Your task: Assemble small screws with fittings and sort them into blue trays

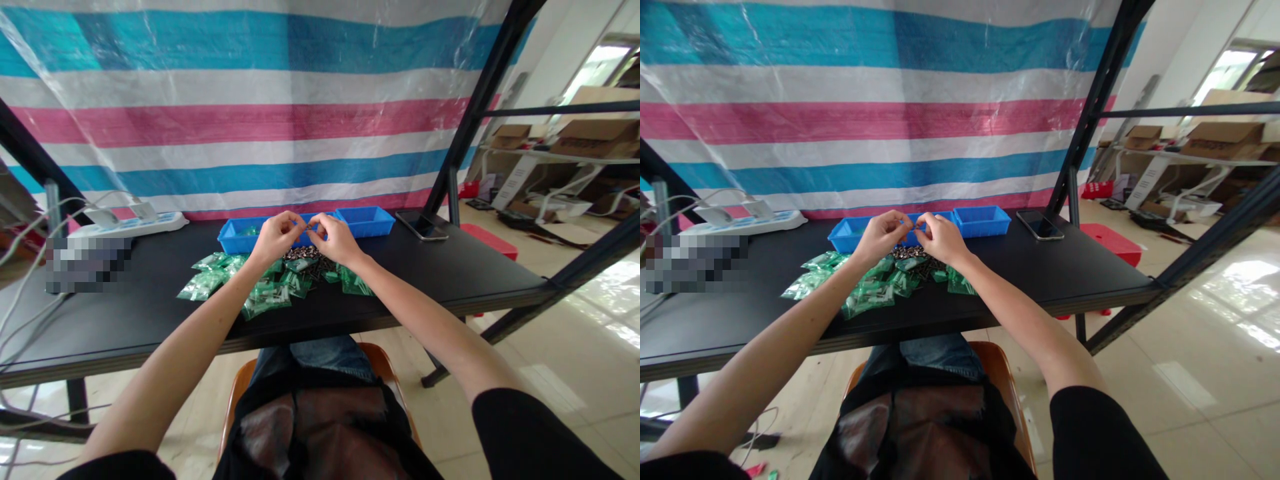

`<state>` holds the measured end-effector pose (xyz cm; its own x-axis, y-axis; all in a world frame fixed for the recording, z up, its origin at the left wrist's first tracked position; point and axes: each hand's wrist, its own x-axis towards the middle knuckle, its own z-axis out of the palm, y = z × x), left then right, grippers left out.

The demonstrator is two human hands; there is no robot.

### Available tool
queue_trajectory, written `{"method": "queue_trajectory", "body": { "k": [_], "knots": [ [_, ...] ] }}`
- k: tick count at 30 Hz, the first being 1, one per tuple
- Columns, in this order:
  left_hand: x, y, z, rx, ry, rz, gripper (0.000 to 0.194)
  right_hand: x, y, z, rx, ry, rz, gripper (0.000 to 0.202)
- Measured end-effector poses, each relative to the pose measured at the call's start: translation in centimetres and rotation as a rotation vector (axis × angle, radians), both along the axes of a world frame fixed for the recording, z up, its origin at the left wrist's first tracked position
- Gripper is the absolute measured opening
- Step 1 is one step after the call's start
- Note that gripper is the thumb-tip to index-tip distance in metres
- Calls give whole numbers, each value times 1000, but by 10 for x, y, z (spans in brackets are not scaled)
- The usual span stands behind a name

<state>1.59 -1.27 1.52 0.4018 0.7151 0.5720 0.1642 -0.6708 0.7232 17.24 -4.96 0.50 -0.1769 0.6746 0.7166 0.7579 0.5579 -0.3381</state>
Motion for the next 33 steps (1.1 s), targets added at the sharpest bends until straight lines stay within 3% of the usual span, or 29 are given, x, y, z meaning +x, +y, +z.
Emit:
{"method": "queue_trajectory", "body": {
  "k": [7,20,33],
  "knots": [
    [1,1,-1,-25,12,30,23,-1,-2,0,16,31,12,12],
    [2,-1,1,-168,-80,-61,27,-3,-4,-3,-15,-10,8,15],
    [4,1,-3,-110,-21,-22,24,-4,-5,-2,-101,-67,-64,19]
  ]
}}
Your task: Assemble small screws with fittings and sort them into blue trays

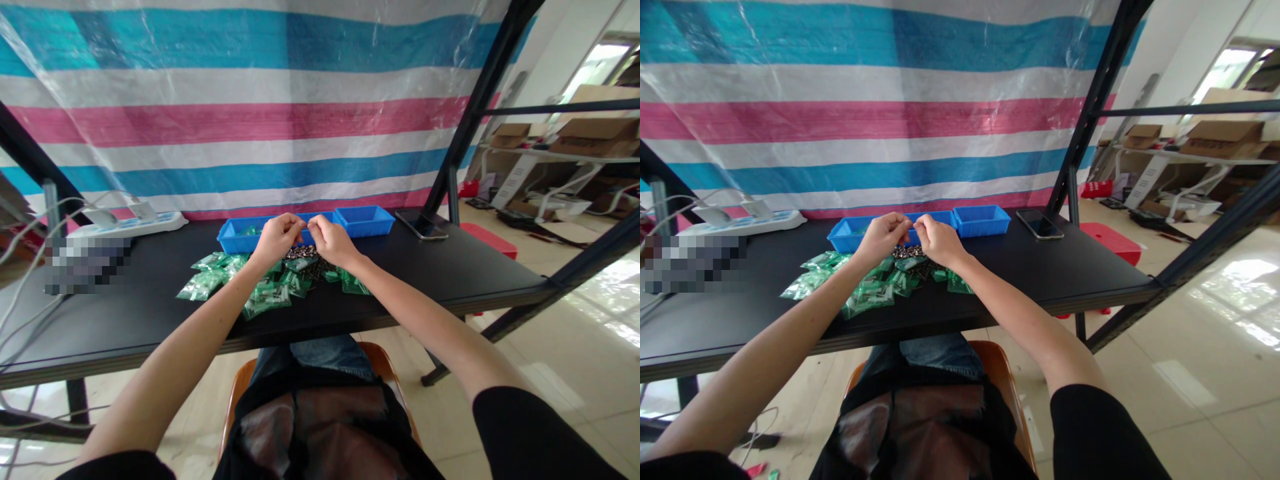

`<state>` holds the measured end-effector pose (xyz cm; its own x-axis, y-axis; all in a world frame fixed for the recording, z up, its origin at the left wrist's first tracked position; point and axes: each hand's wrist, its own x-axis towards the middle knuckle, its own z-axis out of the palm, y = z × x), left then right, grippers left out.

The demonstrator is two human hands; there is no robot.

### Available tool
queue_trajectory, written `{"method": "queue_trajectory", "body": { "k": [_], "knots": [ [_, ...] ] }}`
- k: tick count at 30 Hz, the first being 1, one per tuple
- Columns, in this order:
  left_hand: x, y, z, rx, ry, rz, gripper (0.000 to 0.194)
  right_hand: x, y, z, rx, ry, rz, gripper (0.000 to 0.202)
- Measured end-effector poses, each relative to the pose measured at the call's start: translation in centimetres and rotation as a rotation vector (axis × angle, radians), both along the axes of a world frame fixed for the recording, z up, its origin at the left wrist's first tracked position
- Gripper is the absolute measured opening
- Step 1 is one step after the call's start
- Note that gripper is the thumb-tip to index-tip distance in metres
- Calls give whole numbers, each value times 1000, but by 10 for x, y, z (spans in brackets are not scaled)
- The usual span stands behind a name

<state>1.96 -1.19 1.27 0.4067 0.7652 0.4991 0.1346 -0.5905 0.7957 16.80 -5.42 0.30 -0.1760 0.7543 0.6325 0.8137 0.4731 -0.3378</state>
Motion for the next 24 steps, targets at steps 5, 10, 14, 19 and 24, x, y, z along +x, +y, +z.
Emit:
{"method": "queue_trajectory", "body": {
  "k": [5,10,14,19,24],
  "knots": [
    [-2,2,1,-12,-26,12,22,1,0,0,40,22,46,19],
    [-2,0,2,-15,13,29,25,1,0,1,40,3,35,12],
    [0,-2,2,15,37,45,27,0,-2,2,8,-2,13,13],
    [2,-2,0,46,43,58,25,-1,-3,2,-18,8,18,23],
    [1,1,-2,28,27,66,26,0,-1,0,12,38,56,15]
  ]
}}
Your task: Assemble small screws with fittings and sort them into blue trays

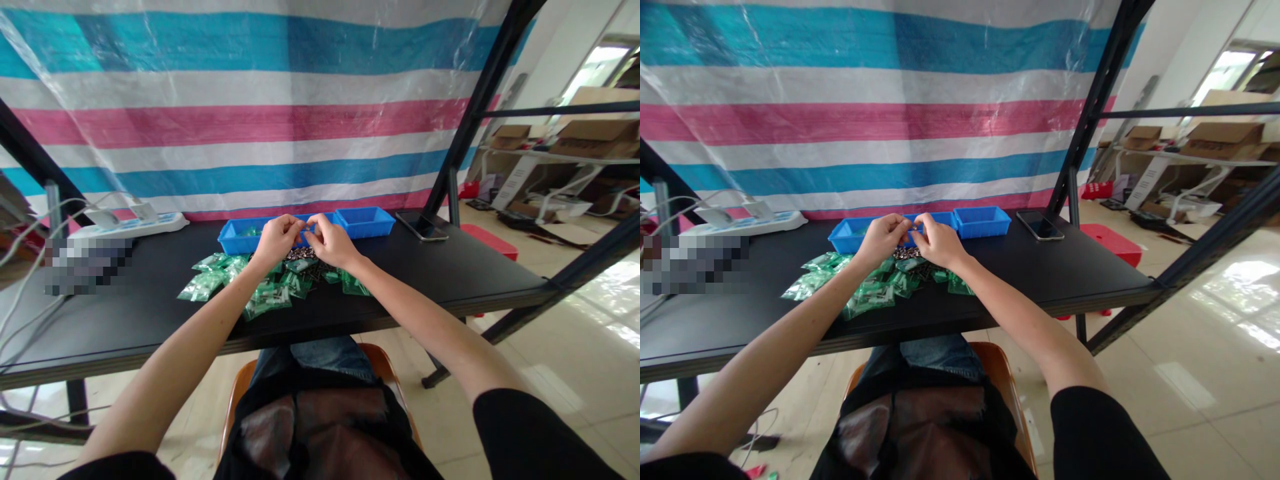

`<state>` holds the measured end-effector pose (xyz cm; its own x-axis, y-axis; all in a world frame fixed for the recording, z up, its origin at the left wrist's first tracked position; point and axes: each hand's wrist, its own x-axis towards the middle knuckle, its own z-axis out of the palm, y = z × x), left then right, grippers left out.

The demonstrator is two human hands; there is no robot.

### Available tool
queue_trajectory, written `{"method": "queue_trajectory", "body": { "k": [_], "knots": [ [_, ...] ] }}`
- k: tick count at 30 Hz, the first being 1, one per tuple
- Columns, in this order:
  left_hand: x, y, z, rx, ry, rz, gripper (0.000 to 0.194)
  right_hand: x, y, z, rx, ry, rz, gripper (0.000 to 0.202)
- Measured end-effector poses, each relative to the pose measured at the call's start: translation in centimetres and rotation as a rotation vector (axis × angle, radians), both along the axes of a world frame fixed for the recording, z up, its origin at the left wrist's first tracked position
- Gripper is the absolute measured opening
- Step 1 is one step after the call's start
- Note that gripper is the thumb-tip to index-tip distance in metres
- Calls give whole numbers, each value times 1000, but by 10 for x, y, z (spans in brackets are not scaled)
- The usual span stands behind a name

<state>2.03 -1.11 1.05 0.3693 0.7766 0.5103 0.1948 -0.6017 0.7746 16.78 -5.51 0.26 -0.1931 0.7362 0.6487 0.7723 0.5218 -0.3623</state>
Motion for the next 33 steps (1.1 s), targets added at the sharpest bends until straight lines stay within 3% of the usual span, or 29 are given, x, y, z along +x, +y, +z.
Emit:
{"method": "queue_trajectory", "body": {
  "k": [19,24,29,33],
  "knots": [
    [2,-5,1,84,31,41,22,-3,0,3,-73,104,67,17],
    [3,-8,2,102,49,47,22,-2,0,2,-76,71,38,33],
    [1,-5,0,93,23,62,21,-3,-1,0,-36,9,-23,16],
    [0,-3,0,88,24,70,23,-4,-1,0,7,-16,-62,19]
  ]
}}
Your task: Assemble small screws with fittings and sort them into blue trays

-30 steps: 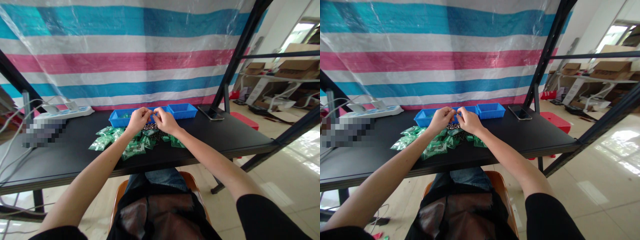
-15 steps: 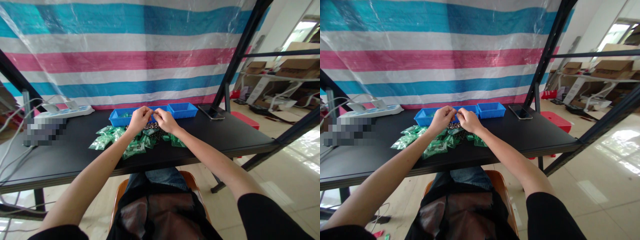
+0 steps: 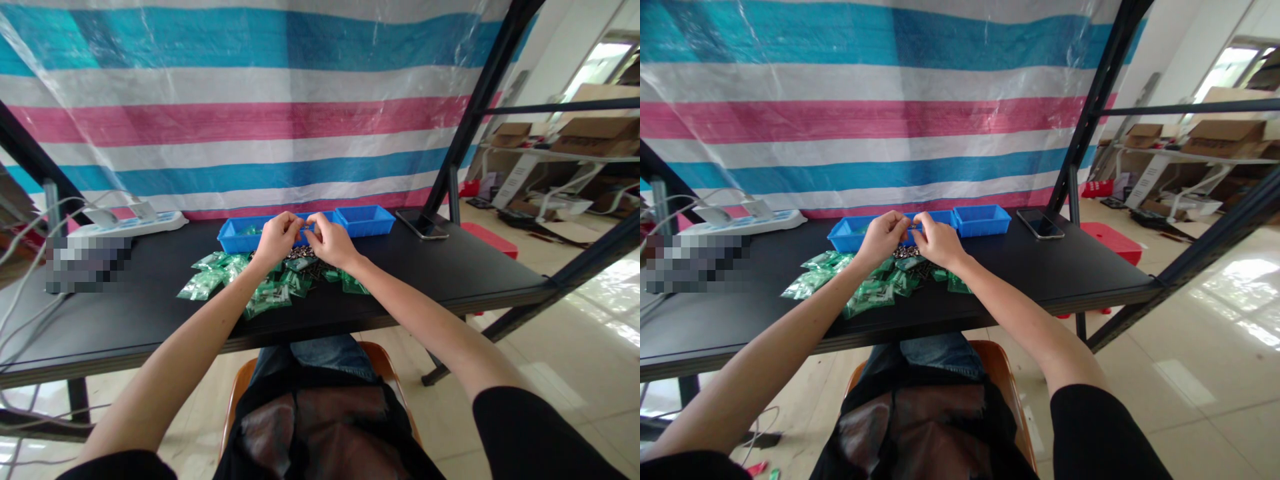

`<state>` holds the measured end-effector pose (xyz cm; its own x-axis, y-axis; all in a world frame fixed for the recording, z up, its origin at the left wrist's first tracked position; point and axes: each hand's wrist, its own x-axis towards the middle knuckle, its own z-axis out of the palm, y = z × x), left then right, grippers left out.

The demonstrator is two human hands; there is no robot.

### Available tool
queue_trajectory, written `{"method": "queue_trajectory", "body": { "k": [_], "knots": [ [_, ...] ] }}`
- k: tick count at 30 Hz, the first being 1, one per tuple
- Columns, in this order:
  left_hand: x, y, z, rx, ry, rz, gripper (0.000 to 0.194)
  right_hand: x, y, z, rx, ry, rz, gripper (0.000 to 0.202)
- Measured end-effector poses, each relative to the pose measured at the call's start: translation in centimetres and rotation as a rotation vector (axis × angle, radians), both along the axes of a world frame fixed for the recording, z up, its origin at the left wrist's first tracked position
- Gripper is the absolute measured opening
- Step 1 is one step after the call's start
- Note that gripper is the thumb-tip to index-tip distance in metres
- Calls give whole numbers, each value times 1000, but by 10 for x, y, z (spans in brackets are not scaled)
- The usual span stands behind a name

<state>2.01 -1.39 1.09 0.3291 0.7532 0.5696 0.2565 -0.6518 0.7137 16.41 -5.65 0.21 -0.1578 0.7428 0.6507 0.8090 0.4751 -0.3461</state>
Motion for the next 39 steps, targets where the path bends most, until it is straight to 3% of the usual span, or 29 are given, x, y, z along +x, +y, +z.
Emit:
{"method": "queue_trajectory", "body": {
  "k": [4,9,17,28,39],
  "knots": [
    [0,-3,2,24,40,21,27,0,-1,2,-3,-29,-9,14],
    [1,-6,4,41,61,12,28,1,0,3,-4,-58,-4,23],
    [-4,1,5,24,-44,-6,27,0,-1,1,17,-25,20,22],
    [0,2,1,-17,-43,-41,28,0,-2,0,98,-89,-32,16],
    [1,0,2,-11,-2,-49,31,-4,-2,-1,7,-52,0,15]
  ]
}}
